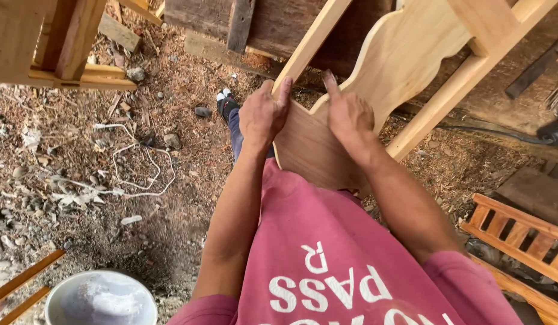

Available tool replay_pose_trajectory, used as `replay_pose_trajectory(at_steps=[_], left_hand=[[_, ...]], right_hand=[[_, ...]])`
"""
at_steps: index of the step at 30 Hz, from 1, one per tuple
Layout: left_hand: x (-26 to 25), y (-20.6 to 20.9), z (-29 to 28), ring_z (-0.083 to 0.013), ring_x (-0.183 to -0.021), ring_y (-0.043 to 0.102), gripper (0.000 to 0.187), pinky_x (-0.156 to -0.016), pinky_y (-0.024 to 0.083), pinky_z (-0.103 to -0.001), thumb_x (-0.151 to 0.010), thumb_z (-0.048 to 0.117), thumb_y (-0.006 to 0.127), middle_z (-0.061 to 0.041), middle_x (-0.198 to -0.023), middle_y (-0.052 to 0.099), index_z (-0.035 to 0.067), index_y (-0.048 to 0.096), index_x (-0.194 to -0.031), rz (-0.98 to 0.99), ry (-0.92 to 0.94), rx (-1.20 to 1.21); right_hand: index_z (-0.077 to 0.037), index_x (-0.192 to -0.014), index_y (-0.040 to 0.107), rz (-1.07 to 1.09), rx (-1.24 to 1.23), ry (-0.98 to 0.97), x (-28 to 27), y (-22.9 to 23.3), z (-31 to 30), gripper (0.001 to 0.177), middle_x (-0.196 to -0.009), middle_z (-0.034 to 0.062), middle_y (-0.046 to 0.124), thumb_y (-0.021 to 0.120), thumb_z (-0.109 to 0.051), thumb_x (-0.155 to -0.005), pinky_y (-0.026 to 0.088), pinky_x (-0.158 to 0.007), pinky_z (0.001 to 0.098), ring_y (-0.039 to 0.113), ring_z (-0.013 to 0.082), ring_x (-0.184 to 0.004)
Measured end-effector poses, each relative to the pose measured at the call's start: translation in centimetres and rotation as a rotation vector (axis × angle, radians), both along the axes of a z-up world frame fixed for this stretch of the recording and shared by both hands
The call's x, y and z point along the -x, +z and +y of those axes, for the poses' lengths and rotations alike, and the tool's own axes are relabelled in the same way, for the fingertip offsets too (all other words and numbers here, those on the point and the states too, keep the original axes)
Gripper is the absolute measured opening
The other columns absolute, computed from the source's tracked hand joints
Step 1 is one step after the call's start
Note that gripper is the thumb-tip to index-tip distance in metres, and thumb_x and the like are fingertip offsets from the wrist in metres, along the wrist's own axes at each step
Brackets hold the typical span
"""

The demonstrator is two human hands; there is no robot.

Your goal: The person uses a chisel to carve and shape the edges of a wooden chair frame. They then switch to a smaller tool to refine the details and smooth the surface of the wood.

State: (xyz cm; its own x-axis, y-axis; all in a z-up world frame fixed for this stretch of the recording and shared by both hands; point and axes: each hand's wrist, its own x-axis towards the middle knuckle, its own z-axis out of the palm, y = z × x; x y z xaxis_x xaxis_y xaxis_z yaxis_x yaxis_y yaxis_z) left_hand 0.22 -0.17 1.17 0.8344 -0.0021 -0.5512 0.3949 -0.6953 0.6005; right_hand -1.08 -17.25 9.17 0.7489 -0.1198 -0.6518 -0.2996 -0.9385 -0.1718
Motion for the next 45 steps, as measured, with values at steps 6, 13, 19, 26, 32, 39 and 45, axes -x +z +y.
replay_pose_trajectory(at_steps=[6,13,19,26,32,39,45], left_hand=[[0.0,-0.1,-0.3,-0.0401,-0.082,0.075,0.071,-0.074,0.057,-0.053,-0.098,0.076,0.031,-0.02,-0.078,0.068,0.015,0.067,-0.097,0.006,0.035,-0.02],[-0.3,1.2,-0.4,-0.0418,-0.089,0.072,0.078,-0.077,0.054,-0.054,-0.093,0.077,0.021,-0.022,-0.089,0.071,0.012,0.064,-0.103,0.09,-0.015,-0.03],[0.1,-0.3,-0.1,-0.0386,-0.086,0.075,0.074,-0.078,0.058,-0.053,-0.098,0.076,0.028,-0.02,-0.08,0.068,0.014,0.067,-0.101,0.022,0.01,-0.016],[0.1,0.8,0.0,-0.0434,-0.085,0.075,0.075,-0.076,0.057,-0.055,-0.099,0.075,0.03,-0.024,-0.08,0.068,0.01,0.067,-0.099,-0.005,0.02,0.017],[0.0,0.4,0.1,-0.0365,-0.081,0.075,0.073,-0.075,0.058,-0.05,-0.1,0.075,0.028,-0.019,-0.076,0.068,0.013,0.066,-0.097,-0.011,0.042,0.032],[0.1,-0.7,0.4,-0.0458,-0.094,0.073,0.075,-0.08,0.055,-0.059,-0.097,0.078,0.028,-0.026,-0.09,0.069,0.013,0.065,-0.104,0.068,-0.032,-0.01],[0.0,-0.3,0.7,-0.0449,-0.095,0.073,0.078,-0.082,0.055,-0.059,-0.094,0.081,0.025,-0.024,-0.093,0.07,0.014,0.063,-0.106,0.107,-0.053,0.035]], right_hand=[[-0.011,-0.161,0.034,0.049,-0.033,0.016,2.4,3.7,-0.1,0.059,-0.088,0.0309,0.071,0.039,-0.002,-0.103,0.049,-0.094,0.0642,0.072,0.0479,-0.093],[-0.02,-0.158,0.021,0.03,0.234,0.109,1.1,-1.5,-1.7,0.067,-0.061,0.0048,0.048,0.044,0.005,-0.1,0.049,-0.052,0.0394,0.049,0.0205,-0.052],[0.002,-0.121,0.062,-0.038,0.071,0.003,1.4,1.8,-0.2,0.043,-0.067,0.0128,0.061,0.033,-0.029,-0.114,0.053,-0.08,0.053,0.067,0.0323,-0.064],[-0.004,-0.144,0.054,-0.082,0.131,0.054,-1.4,-2.3,-2.6,0.053,-0.073,0.0113,0.06,0.031,-0.04,-0.113,0.054,-0.073,0.0505,0.063,0.0296,-0.069],[0.001,-0.125,0.07,0.174,0.094,-0.145,-2.2,1.0,-1.7,0.083,-0.109,0.0271,0.073,0.025,-0.065,-0.102,0.044,-0.101,0.064,0.066,0.0456,-0.117],[-0.019,-0.141,0.066,0.243,0.111,0.208,-3.5,-2.0,-4.5,0.05,-0.106,0.0274,0.075,0.039,-0.021,-0.099,0.051,-0.093,0.0695,0.071,0.0494,-0.103],[-0.016,-0.132,0.072,0.324,0.138,0.354,-5.2,1.7,-1.2,0.049,-0.117,0.0289,0.072,0.041,-0.011,-0.094,0.053,-0.093,0.0658,0.068,0.0498,-0.112]])
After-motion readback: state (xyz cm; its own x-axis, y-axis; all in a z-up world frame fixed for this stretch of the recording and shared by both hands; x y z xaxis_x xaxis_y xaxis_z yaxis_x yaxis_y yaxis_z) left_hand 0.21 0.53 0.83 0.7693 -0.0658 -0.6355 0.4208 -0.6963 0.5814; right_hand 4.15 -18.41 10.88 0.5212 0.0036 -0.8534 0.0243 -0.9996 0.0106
